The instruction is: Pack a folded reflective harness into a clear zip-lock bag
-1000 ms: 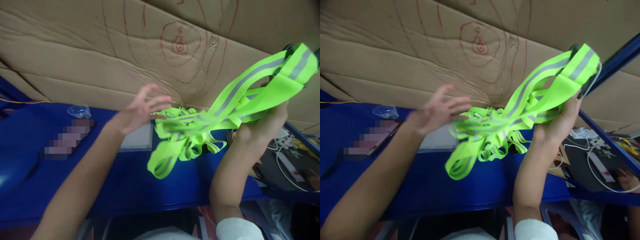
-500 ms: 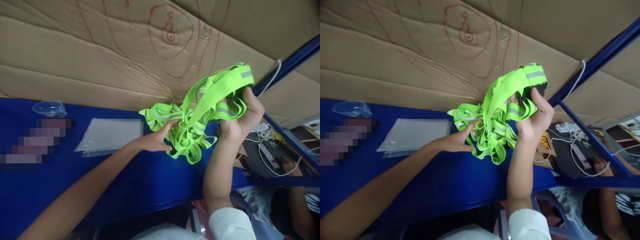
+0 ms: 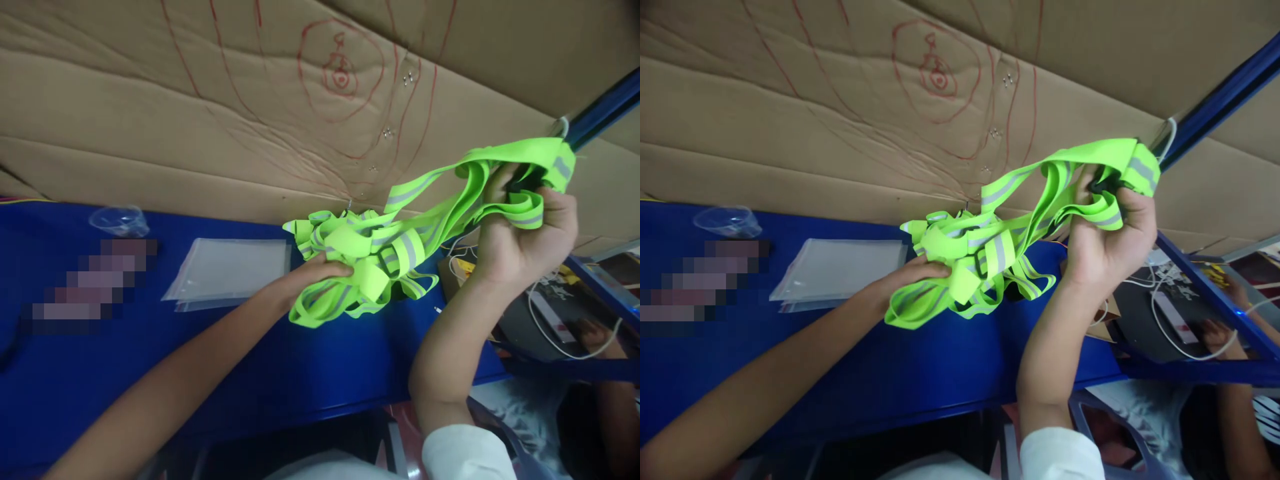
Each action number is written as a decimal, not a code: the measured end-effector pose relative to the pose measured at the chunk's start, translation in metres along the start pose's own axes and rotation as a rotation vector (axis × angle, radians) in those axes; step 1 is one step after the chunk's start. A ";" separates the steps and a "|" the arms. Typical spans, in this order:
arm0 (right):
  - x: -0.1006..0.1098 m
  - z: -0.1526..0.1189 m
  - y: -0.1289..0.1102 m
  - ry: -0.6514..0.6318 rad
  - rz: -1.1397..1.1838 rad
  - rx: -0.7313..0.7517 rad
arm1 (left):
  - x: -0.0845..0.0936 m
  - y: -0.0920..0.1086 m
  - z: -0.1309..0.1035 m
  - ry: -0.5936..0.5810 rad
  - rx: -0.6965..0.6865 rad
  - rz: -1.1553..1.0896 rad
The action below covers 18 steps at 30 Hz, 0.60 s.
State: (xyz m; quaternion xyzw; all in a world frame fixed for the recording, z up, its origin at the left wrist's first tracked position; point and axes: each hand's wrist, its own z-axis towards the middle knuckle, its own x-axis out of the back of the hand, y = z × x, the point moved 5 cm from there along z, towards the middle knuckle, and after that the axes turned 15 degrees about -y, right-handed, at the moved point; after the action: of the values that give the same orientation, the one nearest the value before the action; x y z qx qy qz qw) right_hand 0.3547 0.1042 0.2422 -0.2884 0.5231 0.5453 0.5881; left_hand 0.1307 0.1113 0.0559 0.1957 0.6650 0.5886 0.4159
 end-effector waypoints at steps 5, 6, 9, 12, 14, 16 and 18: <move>0.004 0.018 -0.023 -0.235 -0.831 0.063 | 0.019 0.044 -0.014 0.072 -0.098 0.323; 0.008 0.022 -0.029 -0.248 -0.960 0.080 | 0.029 0.054 -0.017 0.125 -0.108 0.373; 0.023 0.037 -0.049 -0.280 -1.395 0.131 | 0.073 0.081 -0.035 0.369 -0.139 0.543; 0.038 0.051 -0.067 -0.236 -1.810 0.230 | 0.118 0.107 -0.062 0.621 -0.152 0.759; 0.042 0.056 -0.073 -0.235 -2.038 0.369 | 0.138 0.123 -0.081 0.770 -0.188 0.897; 0.041 0.058 -0.072 -0.274 -2.176 0.544 | 0.146 0.138 -0.098 0.901 -0.274 1.014; 0.039 0.058 -0.069 -0.319 -2.203 0.687 | 0.145 0.150 -0.109 0.900 -0.411 1.049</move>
State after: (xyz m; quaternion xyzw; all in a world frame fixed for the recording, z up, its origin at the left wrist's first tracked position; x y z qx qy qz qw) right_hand 0.4316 0.1539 0.2066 -0.3403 0.0299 -0.4010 0.8500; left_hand -0.0728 0.1867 0.1465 0.1455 0.4662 0.8476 -0.2075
